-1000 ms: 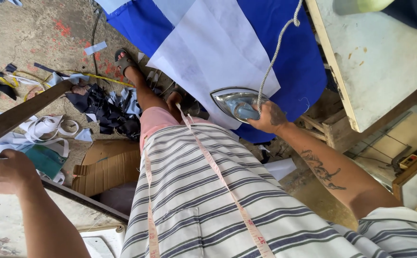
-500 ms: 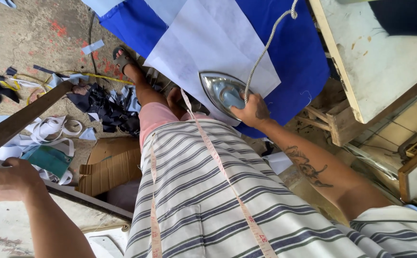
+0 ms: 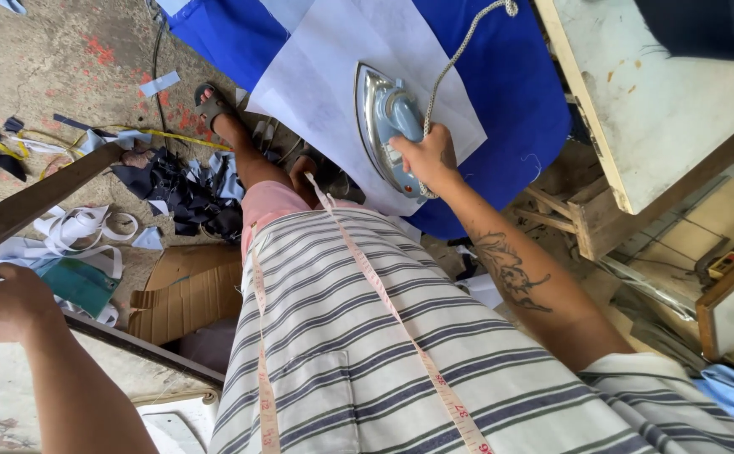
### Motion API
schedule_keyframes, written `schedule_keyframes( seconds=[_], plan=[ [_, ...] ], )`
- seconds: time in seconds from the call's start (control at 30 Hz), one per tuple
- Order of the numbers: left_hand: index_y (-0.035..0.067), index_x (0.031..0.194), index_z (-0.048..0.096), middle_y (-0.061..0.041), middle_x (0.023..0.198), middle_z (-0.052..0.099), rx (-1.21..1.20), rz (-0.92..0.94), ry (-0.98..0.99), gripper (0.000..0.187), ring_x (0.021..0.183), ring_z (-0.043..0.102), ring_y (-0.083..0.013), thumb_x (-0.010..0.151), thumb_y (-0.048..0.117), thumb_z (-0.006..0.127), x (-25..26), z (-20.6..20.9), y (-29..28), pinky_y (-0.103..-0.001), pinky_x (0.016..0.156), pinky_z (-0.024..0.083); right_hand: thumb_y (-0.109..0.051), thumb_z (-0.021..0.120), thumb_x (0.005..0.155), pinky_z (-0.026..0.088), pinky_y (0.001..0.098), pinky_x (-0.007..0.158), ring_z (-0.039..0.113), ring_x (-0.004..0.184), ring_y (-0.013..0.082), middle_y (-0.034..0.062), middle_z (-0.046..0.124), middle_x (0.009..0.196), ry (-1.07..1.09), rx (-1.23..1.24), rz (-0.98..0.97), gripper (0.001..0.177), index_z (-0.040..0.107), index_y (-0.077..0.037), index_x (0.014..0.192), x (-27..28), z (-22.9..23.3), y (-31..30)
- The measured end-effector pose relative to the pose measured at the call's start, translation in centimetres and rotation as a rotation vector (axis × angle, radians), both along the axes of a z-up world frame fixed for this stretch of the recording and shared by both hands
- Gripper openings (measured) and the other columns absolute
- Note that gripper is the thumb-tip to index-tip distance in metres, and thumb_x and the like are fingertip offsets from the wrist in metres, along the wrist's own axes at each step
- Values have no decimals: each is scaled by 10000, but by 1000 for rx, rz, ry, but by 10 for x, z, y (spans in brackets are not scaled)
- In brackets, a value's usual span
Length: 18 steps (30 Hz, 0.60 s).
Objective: The person places a white paper on a blue fabric and irons it using an electric iron. The person moves the iron back and forth over the paper and fabric, then sets the iron aside.
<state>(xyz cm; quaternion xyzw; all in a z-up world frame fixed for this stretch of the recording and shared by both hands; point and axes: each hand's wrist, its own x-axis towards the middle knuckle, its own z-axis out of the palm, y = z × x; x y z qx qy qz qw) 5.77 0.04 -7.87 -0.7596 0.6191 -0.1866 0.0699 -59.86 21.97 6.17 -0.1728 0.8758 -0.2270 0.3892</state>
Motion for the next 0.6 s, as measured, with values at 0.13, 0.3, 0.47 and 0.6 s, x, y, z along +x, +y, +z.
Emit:
schedule_keyframes(
  seconds=[0.13, 0.3, 0.47, 0.6],
  plan=[
    [163, 902, 691, -87, 765, 723, 5, 55, 58, 344, 617, 706, -344, 1097, 440, 749, 14, -16, 1, -552, 490, 459, -317, 827, 835, 539, 310, 603, 551, 435, 142, -26, 545, 473, -80, 23, -173, 383, 587, -169, 576, -10, 14, 7],
    [209, 874, 747, -33, 704, 734, -54, 43, -82, 396, 544, 703, -279, 1104, 531, 752, 15, -33, -4, -497, 431, 456, -152, 797, 938, 439, 290, 516, 449, 450, 116, -23, 451, 500, -238, -283, -273, 425, 519, -148, 615, -19, 35, 48],
    [189, 916, 778, -73, 706, 745, -41, 18, 20, 366, 515, 698, -333, 1129, 477, 705, 13, -31, -3, -531, 397, 454, -375, 851, 885, 564, 324, 763, 524, 417, 118, -41, 544, 466, -88, 52, -84, 521, 555, -172, 507, -17, 27, 88],
    [98, 980, 698, -138, 835, 723, -60, 4, 119, 323, 655, 688, -391, 1088, 400, 742, 4, -12, 2, -564, 523, 456, -306, 884, 879, 539, 236, 426, 600, 506, 86, 58, 745, 758, -147, 184, -28, 529, 753, 19, 1275, -13, -16, 118]
  ],
)
